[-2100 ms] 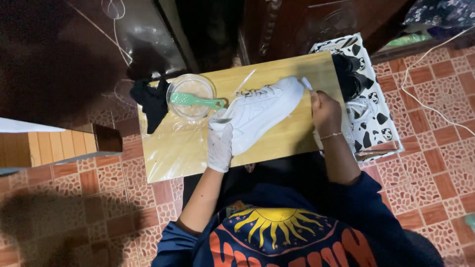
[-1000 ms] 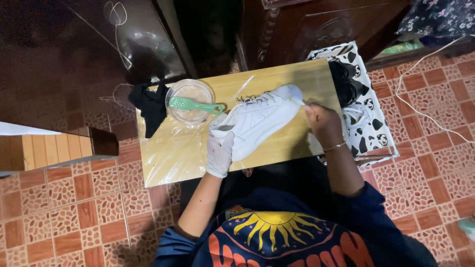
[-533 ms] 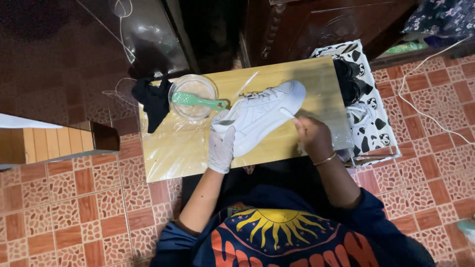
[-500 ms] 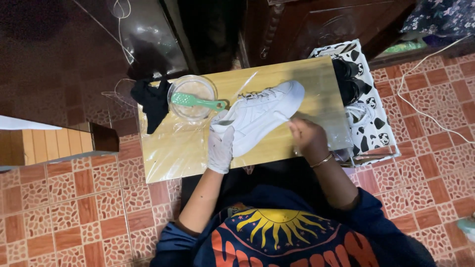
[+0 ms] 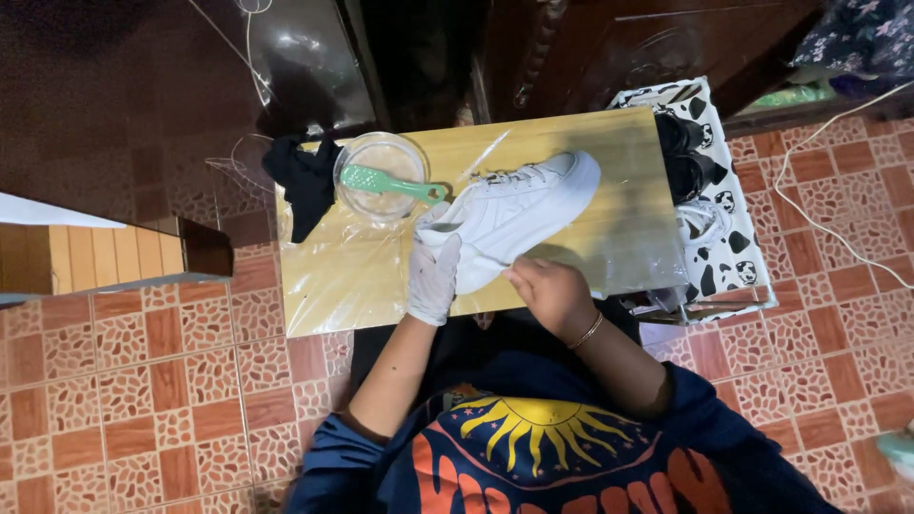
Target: The person cleans a white sneaker using a toothbrush and a cleaning solution. They scrub the shoe's upper, sole, and laces while holding it on a plastic-covered table.
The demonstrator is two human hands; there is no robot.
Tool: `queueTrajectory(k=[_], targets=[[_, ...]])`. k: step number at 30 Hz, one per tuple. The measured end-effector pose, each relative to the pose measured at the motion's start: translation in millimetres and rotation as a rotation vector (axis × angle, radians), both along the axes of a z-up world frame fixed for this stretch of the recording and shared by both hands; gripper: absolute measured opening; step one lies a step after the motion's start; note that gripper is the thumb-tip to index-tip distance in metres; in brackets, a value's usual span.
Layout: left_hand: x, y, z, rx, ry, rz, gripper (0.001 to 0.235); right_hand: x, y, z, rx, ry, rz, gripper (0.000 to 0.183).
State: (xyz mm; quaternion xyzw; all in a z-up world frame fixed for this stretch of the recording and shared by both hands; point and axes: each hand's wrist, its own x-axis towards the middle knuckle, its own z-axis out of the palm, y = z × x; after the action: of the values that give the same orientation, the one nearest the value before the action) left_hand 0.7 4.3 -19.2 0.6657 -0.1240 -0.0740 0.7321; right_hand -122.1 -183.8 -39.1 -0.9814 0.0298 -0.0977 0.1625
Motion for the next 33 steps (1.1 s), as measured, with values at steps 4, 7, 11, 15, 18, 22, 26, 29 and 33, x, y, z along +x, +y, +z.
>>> queueTrajectory(k=[4, 7, 11, 15, 18, 22, 26, 29, 33], targets=[[-1, 0, -2, -0.006, -0.007, 0.012, 0.054, 1, 2, 9, -0.013, -0.013, 0.052, 0.035], [-3, 2, -4, -0.007, -0.008, 0.022, 0.054, 5, -14, 4, 0.036, -0.029, -0.023, 0.031], [-1, 1, -5, -0.013, -0.014, 0.016, 0.054, 1, 10, 10, -0.005, 0.013, 0.03, 0.032], [-4, 2, -5, -0.014, -0.01, 0.033, 0.054, 12, 8, 10, 0.076, 0.046, 0.027, 0.03], [-2, 2, -12, -0.032, -0.006, 0.043, 0.055, 24, -4, 12, -0.09, 0.015, -0.018, 0.032], [-2, 0, -11, -0.031, -0.014, 0.035, 0.058, 19, 14, 33, -0.084, 0.089, 0.063, 0.039], [-4, 0, -4, -0.008, 0.039, 0.032, 0.058, 35, -6, 42, -0.101, 0.073, 0.019, 0.035], [-5, 0, -3, 0.011, 0.035, 0.043, 0.059, 28, 4, 24, -0.196, 0.003, 0.031, 0.037], [-5, 2, -7, 0.02, 0.034, 0.031, 0.061, 19, 6, 39, -0.061, 0.198, 0.074, 0.045]])
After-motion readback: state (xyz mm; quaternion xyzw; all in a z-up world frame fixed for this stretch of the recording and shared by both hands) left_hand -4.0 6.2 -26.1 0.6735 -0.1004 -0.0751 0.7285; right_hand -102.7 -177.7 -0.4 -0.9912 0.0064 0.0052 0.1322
